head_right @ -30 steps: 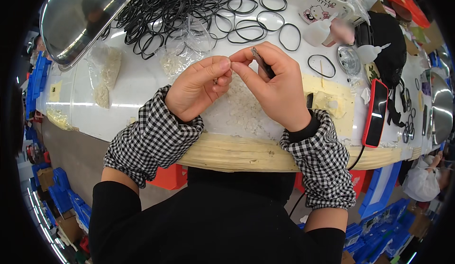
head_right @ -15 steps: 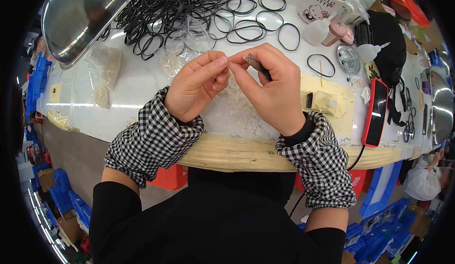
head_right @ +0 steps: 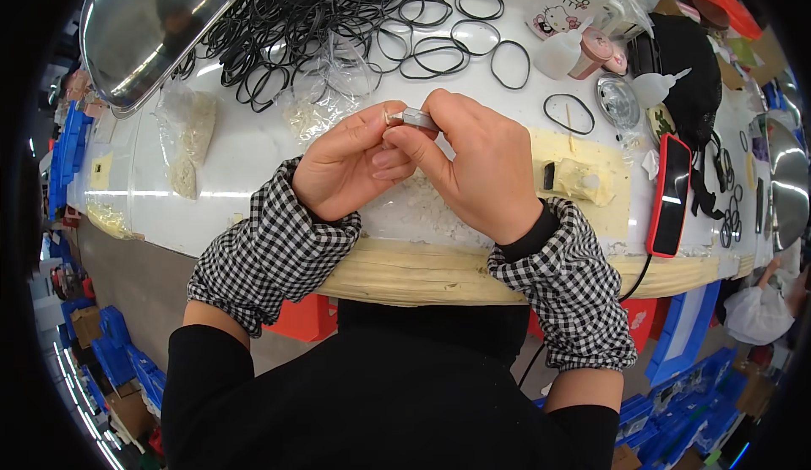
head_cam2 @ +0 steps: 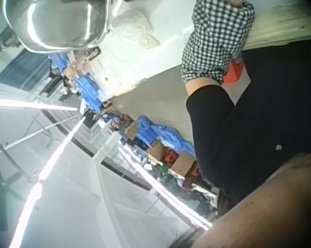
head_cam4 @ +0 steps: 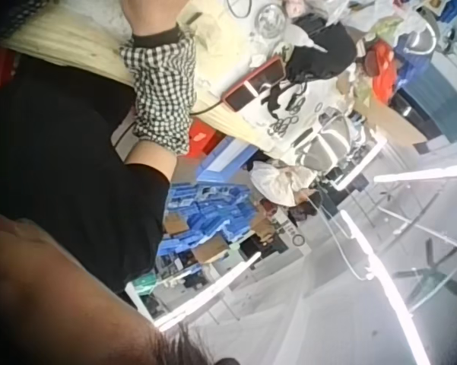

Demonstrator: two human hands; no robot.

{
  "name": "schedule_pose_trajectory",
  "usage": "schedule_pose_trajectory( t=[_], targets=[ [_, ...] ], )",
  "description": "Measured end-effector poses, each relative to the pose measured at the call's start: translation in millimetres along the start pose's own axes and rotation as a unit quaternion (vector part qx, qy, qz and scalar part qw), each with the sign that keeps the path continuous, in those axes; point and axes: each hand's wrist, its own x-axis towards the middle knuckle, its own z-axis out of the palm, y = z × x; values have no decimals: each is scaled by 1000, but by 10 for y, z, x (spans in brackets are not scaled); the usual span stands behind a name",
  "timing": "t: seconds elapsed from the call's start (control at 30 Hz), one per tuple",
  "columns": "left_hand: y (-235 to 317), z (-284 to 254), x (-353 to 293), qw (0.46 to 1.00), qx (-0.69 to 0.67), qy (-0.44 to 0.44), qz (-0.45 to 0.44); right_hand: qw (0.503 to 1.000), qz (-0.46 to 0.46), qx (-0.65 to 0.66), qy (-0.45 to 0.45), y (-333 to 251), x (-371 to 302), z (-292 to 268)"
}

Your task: Manually joining small white components onto black wire loops at a workbench.

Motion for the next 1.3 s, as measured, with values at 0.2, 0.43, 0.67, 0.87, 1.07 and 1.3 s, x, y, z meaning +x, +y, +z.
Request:
schedule_pose_trajectory(
  t=[0.2,0.43,0.67,0.87,1.07,1.3],
  targets=[
    [-7,34,-4,1000,-13,1,-7,1000,-12,-9,10,-4,-14,14],
    [-3,33,-8,1000,-10,1,-7,1000,-14,-17,12,-4,-8,21],
    [-2,32,-11,1000,-1,1,-1,999,-26,-28,15,-21,-5,2],
    [-10,15,-15,1000,-6,0,-1,999,-27,-23,3,-18,-8,-5],
    [-26,-61,-11,999,-28,-46,3,999,-35,-10,24,-10,-8,15],
    [-29,-59,-5,999,-27,-43,1,999,-35,-16,15,-5,-8,9]
  ],
)
